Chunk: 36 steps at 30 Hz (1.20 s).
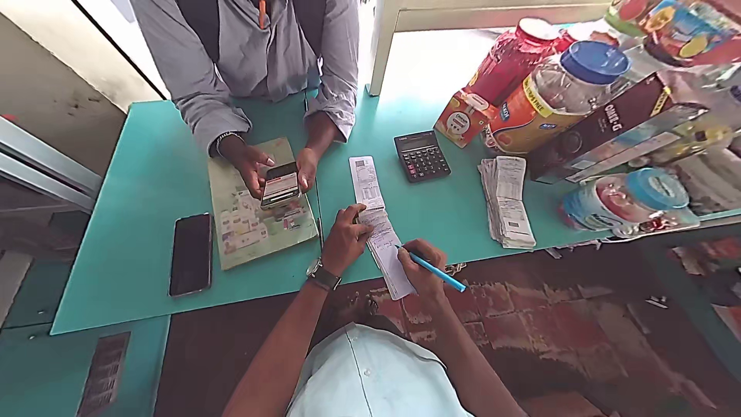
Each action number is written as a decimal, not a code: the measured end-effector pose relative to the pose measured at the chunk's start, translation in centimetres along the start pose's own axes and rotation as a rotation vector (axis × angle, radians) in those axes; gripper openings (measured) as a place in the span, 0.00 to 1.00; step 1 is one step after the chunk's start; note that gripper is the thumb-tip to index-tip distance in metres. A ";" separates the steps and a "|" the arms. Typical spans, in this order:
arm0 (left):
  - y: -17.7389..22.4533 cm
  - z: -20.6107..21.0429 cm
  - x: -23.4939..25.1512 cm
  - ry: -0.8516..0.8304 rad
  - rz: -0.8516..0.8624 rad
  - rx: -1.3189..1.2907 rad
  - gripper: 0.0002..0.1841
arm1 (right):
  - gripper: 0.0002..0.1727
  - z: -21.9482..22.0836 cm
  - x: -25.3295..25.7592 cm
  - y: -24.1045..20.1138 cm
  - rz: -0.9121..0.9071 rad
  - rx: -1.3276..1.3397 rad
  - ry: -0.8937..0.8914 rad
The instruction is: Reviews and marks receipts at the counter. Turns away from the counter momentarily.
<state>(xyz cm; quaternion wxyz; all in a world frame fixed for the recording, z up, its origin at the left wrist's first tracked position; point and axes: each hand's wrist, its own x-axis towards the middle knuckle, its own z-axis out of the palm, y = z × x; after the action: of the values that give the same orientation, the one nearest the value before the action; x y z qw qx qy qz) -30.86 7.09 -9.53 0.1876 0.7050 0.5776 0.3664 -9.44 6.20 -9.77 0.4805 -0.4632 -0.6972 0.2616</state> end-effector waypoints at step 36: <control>-0.2 0.2 0.0 0.007 0.019 0.009 0.06 | 0.06 1.9 -1.9 -1.4 -0.032 0.090 -0.077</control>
<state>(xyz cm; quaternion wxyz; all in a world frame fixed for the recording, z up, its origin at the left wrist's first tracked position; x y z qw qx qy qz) -30.87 7.14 -9.78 0.1788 0.7100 0.5731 0.3682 -11.51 4.05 -10.21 0.4779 -0.4196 -0.7100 0.3025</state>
